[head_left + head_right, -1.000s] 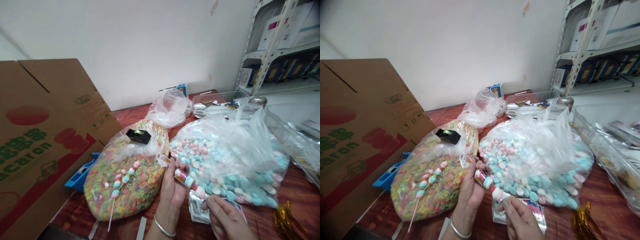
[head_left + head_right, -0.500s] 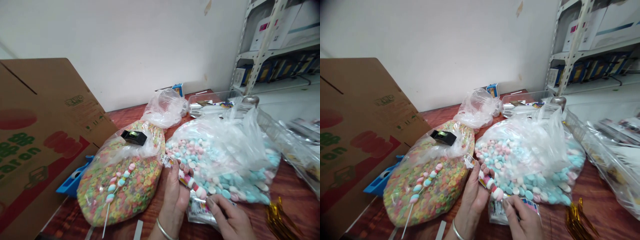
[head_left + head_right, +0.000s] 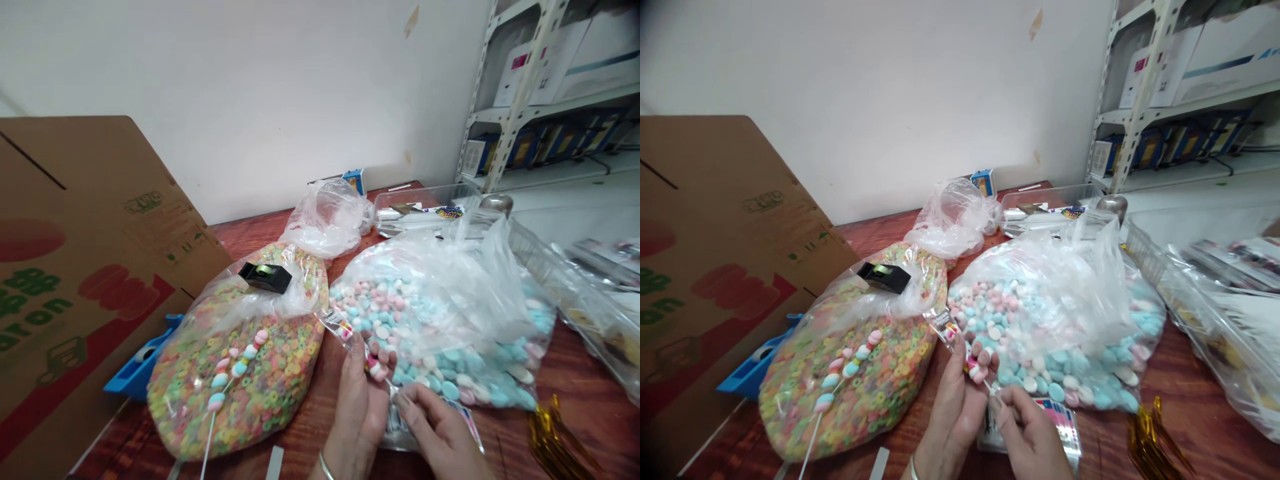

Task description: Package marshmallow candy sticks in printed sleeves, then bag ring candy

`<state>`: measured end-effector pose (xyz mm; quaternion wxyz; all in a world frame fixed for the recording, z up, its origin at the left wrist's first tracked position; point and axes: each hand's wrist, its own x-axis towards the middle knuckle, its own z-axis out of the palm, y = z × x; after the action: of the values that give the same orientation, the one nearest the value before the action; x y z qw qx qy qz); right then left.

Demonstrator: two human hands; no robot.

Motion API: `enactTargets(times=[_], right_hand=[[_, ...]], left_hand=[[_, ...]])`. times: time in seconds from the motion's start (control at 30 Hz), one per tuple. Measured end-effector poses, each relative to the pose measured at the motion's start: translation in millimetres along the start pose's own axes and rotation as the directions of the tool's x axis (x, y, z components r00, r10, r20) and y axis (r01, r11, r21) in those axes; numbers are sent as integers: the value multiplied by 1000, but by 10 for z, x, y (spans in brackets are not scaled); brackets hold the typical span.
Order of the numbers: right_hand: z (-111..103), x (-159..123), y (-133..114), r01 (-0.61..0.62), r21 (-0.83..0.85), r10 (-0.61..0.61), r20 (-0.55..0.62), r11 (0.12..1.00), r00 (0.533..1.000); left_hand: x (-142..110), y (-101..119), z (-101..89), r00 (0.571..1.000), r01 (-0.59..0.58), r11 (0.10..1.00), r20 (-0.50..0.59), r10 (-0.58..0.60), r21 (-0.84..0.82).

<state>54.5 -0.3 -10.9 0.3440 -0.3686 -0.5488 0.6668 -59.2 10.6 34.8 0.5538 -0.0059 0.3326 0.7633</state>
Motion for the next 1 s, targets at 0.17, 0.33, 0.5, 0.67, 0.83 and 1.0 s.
enactTargets(times=[0.17,0.33,0.5,0.67,0.83,1.0], right_hand=[[-66,-43,112,99,-294,-91,40,951,995],[-22,66,80,136,-289,-140,5,948,990],[-29,73,51,50,-167,-48,19,985,999],[62,44,146,-426,298,336,309,854,890],[50,15,161,-196,147,163,211,969,964],[-69,-20,90,212,-484,-172,126,849,977]], left_hand=[[-35,-46,-33,1000,-7,1000,-20,7,22],[-131,-214,-96,998,61,995,-36,-59,82],[-7,94,-110,998,-54,999,-23,54,7],[75,282,-86,998,-55,998,-37,55,1],[66,313,3,990,-8,998,-143,0,-61],[49,358,62,993,-41,996,-113,32,-84]])
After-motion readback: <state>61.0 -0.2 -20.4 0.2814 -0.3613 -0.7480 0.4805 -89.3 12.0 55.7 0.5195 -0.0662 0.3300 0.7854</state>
